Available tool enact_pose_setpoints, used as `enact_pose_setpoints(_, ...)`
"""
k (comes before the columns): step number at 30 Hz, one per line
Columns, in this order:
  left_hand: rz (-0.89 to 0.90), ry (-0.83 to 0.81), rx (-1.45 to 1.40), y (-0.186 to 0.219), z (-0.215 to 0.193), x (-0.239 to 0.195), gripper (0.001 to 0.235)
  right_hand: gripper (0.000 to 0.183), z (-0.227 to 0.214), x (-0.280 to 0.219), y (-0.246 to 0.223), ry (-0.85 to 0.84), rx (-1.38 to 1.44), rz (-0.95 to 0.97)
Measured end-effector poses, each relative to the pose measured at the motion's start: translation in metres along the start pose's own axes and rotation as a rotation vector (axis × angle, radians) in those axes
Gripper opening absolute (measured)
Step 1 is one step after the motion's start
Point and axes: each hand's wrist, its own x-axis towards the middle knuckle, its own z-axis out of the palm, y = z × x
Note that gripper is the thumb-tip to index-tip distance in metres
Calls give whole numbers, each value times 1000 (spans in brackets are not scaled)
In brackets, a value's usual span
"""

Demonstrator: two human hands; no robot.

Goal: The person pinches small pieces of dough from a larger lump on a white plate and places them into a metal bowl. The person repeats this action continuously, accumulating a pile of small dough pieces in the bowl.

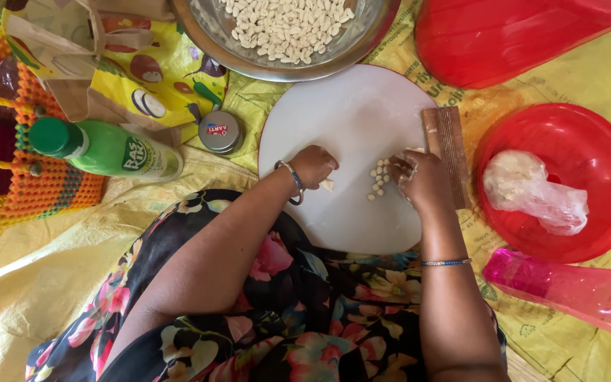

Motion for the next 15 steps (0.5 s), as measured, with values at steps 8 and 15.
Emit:
enact_pose_setpoints(8,-319,-33,-729,11,1,-10,26,36,3,3,9,21,-61,-29)
enact_pose_setpoints(15,-286,-41,-797,35,-14,-23,17,25,-1,2,8,69,-47,-68)
